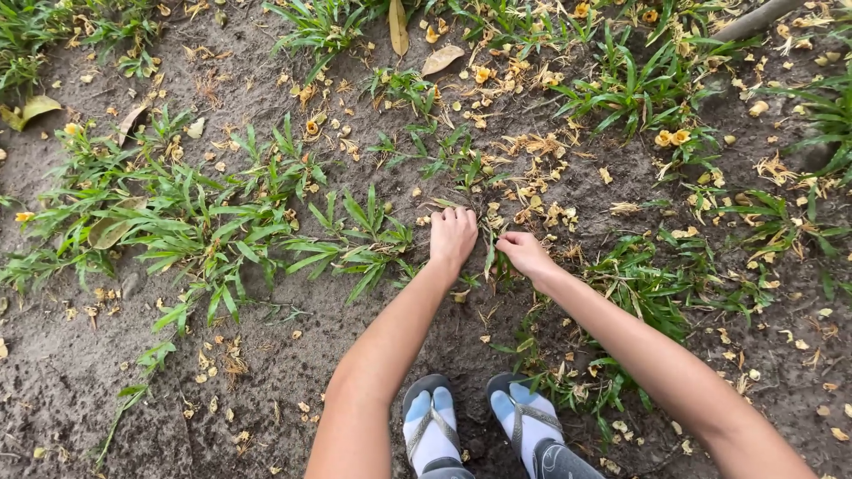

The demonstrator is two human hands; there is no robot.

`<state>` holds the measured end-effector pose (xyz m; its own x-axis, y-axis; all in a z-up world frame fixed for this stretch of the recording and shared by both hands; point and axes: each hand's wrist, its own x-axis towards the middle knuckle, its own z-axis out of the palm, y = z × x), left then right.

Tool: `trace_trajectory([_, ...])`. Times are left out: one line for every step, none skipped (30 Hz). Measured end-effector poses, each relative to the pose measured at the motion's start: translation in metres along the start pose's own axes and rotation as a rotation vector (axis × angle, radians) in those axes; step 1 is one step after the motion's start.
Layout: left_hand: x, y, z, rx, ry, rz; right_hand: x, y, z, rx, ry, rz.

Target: Pulling weeds and grass from the soil by hand in an outdoor garden area.

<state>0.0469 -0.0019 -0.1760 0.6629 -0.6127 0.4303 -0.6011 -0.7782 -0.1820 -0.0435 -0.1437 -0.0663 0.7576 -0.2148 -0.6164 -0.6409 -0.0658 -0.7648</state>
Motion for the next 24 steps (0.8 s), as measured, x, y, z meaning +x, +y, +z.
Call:
trace_trajectory([0.0, 0.002, 0.0, -0.001, 0.001, 0.0, 0.003, 0.002, 0.0, 0.0, 0.001, 0.0])
trace_trajectory([0.0, 0.003, 0.0, -0.014, -0.037, -0.013, 0.006, 0.004, 0.0, -0.003, -0.001, 0.005])
trace_trajectory([-0.001, 0.005, 0.0, -0.027, -0.075, -0.026, 0.008, 0.007, 0.001, -0.005, -0.004, 0.01])
trace_trajectory([0.0, 0.008, -0.002, -0.027, -0.075, -0.025, 0.01, 0.007, 0.001, -0.004, -0.003, 0.01])
trace_trajectory([0.0, 0.011, -0.004, -0.035, -0.122, -0.077, 0.011, 0.007, 0.002, 0.007, -0.001, 0.02])
trace_trajectory([-0.001, 0.014, -0.006, -0.042, -0.169, -0.13, 0.012, 0.007, 0.003, 0.017, 0.002, 0.03])
trace_trajectory([0.0, 0.016, -0.005, -0.042, -0.171, -0.13, 0.01, 0.004, 0.004, 0.017, 0.001, 0.031])
trace_trajectory([0.0, 0.019, -0.004, -0.164, -0.357, -0.211, 0.009, 0.001, 0.005, 0.036, 0.004, 0.057])
trace_trajectory([0.0, 0.021, -0.004, -0.286, -0.543, -0.292, 0.007, -0.001, 0.006, 0.054, 0.007, 0.083])
trace_trajectory([0.004, 0.019, -0.011, -0.285, -0.546, -0.293, 0.007, -0.002, 0.007, 0.054, 0.005, 0.085])
trace_trajectory([0.009, 0.017, -0.019, -0.354, -0.642, -0.324, 0.009, -0.002, 0.007, 0.093, -0.021, 0.122])
trace_trajectory([0.014, 0.015, -0.026, -0.424, -0.737, -0.355, 0.01, -0.003, 0.008, 0.132, -0.046, 0.159])
trace_trajectory([0.017, 0.012, -0.03, -0.423, -0.738, -0.357, 0.012, -0.002, 0.009, 0.13, -0.048, 0.16])
trace_trajectory([0.019, 0.01, -0.034, -0.445, -0.774, -0.362, 0.014, -0.002, 0.011, 0.129, -0.06, 0.183])
trace_trajectory([0.022, 0.008, -0.038, -0.466, -0.809, -0.366, 0.016, -0.001, 0.012, 0.128, -0.072, 0.205])
trace_trajectory([0.023, 0.006, -0.042, -0.466, -0.81, -0.369, 0.017, -0.001, 0.015, 0.127, -0.074, 0.205])
trace_trajectory([0.025, 0.005, -0.046, -0.475, -0.817, -0.364, 0.018, -0.001, 0.018, 0.122, -0.064, 0.214])
trace_trajectory([0.026, 0.003, -0.049, -0.484, -0.825, -0.36, 0.02, -0.001, 0.02, 0.118, -0.054, 0.224])
trace_trajectory([0.026, 0.004, -0.047, -0.484, -0.826, -0.361, 0.024, 0.004, 0.023, 0.117, -0.055, 0.225])
trace_trajectory([0.025, 0.004, -0.045, -0.514, -0.864, -0.366, 0.029, 0.01, 0.025, 0.116, -0.04, 0.236])
trace_trajectory([0.025, 0.004, -0.043, -0.544, -0.902, -0.372, 0.034, 0.015, 0.027, 0.117, -0.026, 0.247])
trace_trajectory([0.023, 0.005, -0.035, -0.544, -0.904, -0.373, 0.037, 0.018, 0.028, 0.116, -0.027, 0.248])
trace_trajectory([0.02, 0.008, -0.027, -0.565, -0.917, -0.393, 0.04, 0.022, 0.029, 0.113, -0.021, 0.244])
trace_trajectory([0.017, 0.01, -0.02, -0.585, -0.93, -0.413, 0.042, 0.025, 0.03, 0.11, -0.015, 0.24])
